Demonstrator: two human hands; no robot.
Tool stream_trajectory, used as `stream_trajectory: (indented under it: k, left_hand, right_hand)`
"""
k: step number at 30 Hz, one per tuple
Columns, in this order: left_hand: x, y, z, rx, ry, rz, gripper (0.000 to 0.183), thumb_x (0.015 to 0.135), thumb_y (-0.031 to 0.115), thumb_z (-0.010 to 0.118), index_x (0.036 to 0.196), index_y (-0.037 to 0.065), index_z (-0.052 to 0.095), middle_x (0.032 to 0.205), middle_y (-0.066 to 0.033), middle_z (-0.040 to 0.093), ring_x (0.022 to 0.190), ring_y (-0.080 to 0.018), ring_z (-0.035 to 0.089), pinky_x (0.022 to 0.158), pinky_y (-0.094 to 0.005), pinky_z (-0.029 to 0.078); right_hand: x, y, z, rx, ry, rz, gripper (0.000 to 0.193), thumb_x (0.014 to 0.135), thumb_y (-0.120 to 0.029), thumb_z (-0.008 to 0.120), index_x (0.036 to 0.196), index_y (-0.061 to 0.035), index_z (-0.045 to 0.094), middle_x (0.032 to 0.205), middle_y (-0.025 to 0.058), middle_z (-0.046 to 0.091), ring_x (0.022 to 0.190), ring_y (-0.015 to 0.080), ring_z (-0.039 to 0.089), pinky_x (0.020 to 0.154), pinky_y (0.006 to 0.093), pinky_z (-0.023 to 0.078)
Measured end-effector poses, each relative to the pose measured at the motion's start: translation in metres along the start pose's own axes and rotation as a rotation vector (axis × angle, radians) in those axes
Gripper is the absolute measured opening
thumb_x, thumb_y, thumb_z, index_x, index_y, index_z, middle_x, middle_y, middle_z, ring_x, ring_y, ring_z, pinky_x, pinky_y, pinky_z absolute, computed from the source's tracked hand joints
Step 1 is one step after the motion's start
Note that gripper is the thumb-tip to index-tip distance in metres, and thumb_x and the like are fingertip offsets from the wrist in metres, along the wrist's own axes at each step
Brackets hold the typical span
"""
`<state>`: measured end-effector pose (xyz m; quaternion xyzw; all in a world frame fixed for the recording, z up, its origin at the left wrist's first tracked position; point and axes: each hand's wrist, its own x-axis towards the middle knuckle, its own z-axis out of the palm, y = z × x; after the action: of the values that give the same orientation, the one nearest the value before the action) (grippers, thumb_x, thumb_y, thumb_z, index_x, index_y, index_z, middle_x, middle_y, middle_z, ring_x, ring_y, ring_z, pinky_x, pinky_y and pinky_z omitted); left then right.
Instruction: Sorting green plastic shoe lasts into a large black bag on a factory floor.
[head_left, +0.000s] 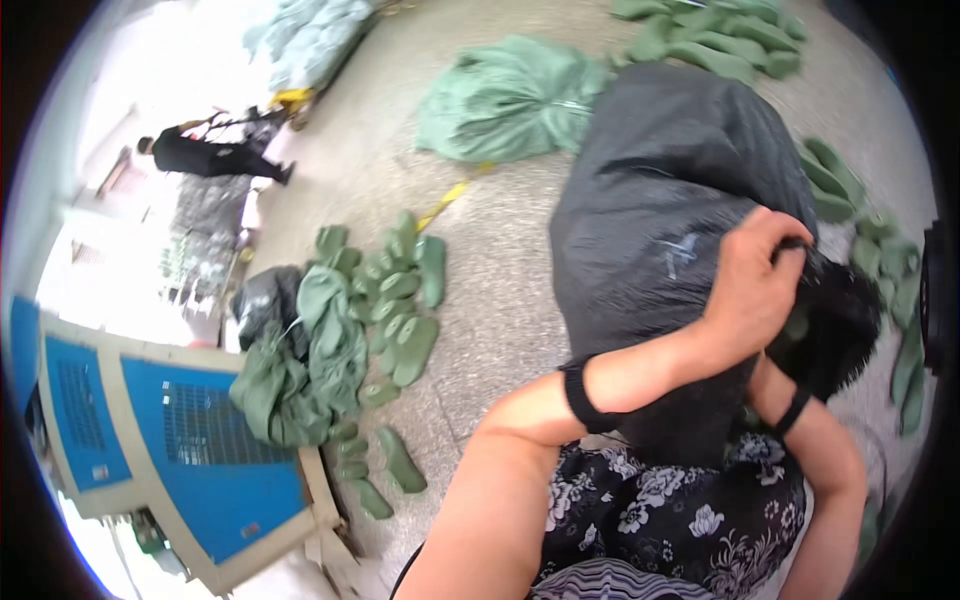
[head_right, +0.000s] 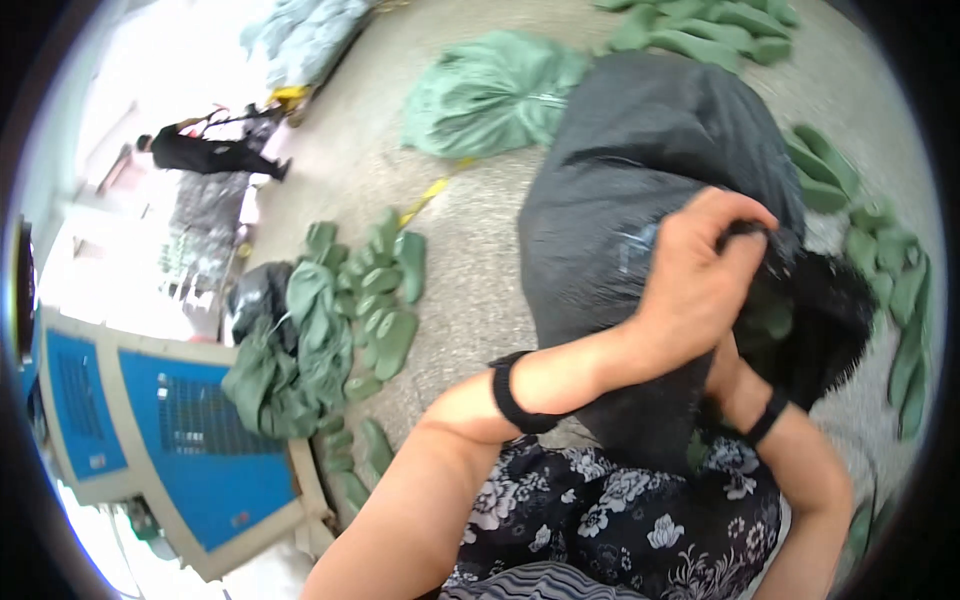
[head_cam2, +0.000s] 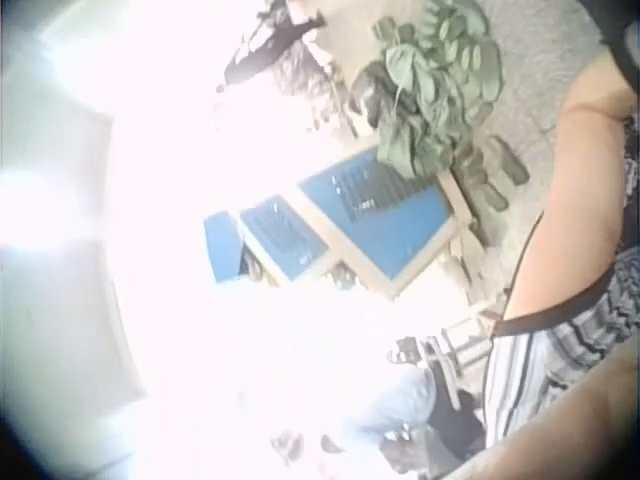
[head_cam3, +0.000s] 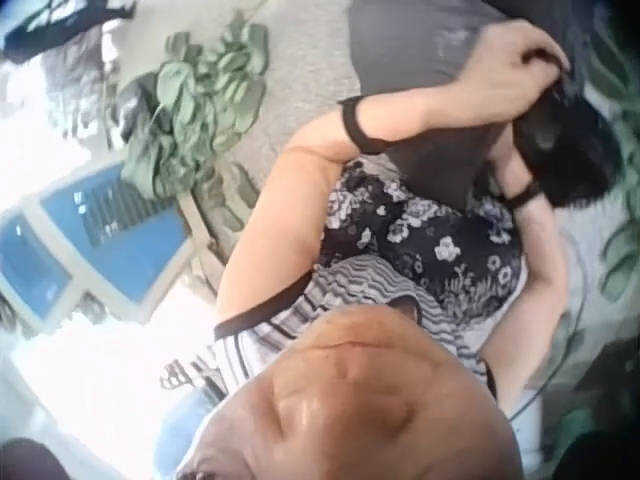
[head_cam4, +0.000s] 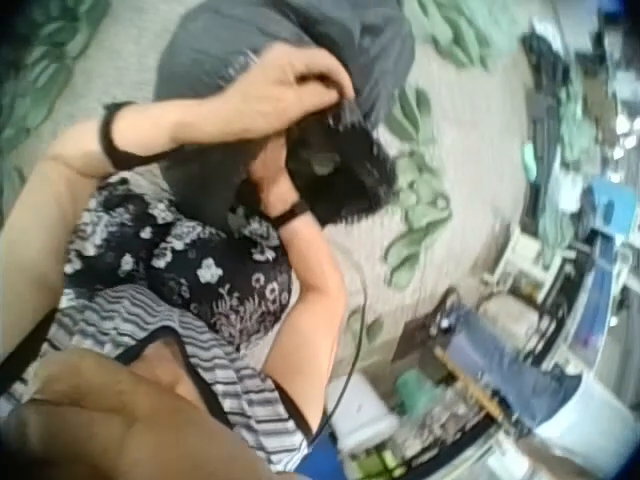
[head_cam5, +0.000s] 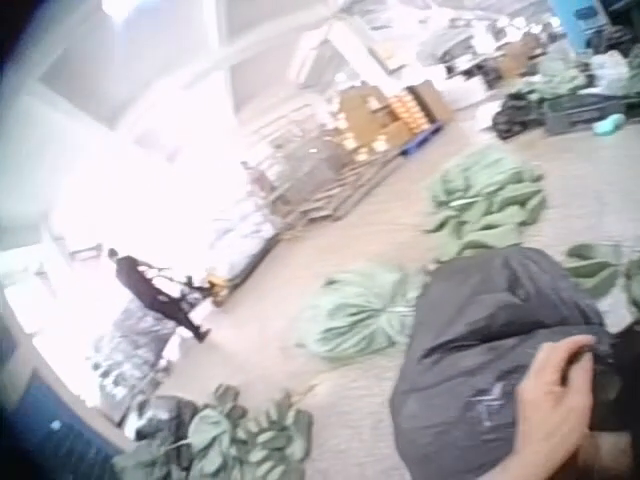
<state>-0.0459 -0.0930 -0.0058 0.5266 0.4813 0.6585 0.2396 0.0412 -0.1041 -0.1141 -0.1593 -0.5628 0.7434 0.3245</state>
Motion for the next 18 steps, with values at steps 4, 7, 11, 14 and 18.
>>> stream_trajectory:
  k: [4,7,11,14,18]
  left_hand:
    - [0.017,-0.012,-0.048,0.003,0.104,-0.027,0.008,0.082,0.001,0.052,0.085,-0.001,0.059,0.062,-0.0007,0.05,0.055,-0.0073,0.044,0.049,-0.0242,0.035]
    - [0.024,0.004,-0.065,-0.04,0.167,-0.146,0.009,0.086,0.002,0.051,0.088,0.0,0.059,0.058,0.0068,0.042,0.05,0.0003,0.034,0.043,-0.0202,0.026]
    - [0.033,-0.009,-0.051,-0.094,0.168,-0.149,0.009,0.088,0.002,0.051,0.09,0.0,0.059,0.061,0.0076,0.044,0.05,0.0005,0.034,0.043,-0.0193,0.026]
    - [0.036,-0.026,-0.028,-0.21,0.14,-0.193,0.009,0.088,0.002,0.051,0.091,0.0,0.059,0.063,0.0078,0.044,0.051,0.0013,0.034,0.043,-0.0187,0.026]
    - [0.031,-0.029,-0.044,-0.106,0.125,-0.205,0.009,0.089,0.002,0.051,0.091,0.0,0.059,0.066,0.0075,0.046,0.05,0.0025,0.033,0.042,-0.018,0.024]
  right_hand:
    - [0.007,-0.017,0.029,-0.427,-0.114,0.219,0.039,0.08,-0.013,0.061,0.116,-0.0028,0.052,0.119,0.0142,0.051,0.113,0.0248,0.048,0.094,0.0397,0.039]
    - [-0.066,-0.001,-0.059,-1.376,0.002,-0.472,0.056,0.063,0.0,0.065,0.117,0.0051,0.048,0.117,0.0241,0.05,0.108,0.0404,0.049,0.095,0.0477,0.037]
    - [-0.163,0.029,-0.136,-1.355,0.623,-0.226,0.067,0.07,-0.01,0.07,0.127,0.0052,0.038,0.128,0.0245,0.043,0.119,0.0409,0.041,0.102,0.046,0.031]
    - [-0.34,0.148,-0.216,-1.241,0.571,0.269,0.074,0.076,-0.018,0.07,0.133,0.0054,0.029,0.134,0.0253,0.036,0.126,0.0393,0.033,0.105,0.0419,0.026]
    - [-0.211,0.152,-0.152,-0.963,0.531,0.627,0.078,0.081,-0.029,0.067,0.136,0.0061,0.024,0.139,0.0257,0.028,0.131,0.037,0.025,0.106,0.0409,0.024]
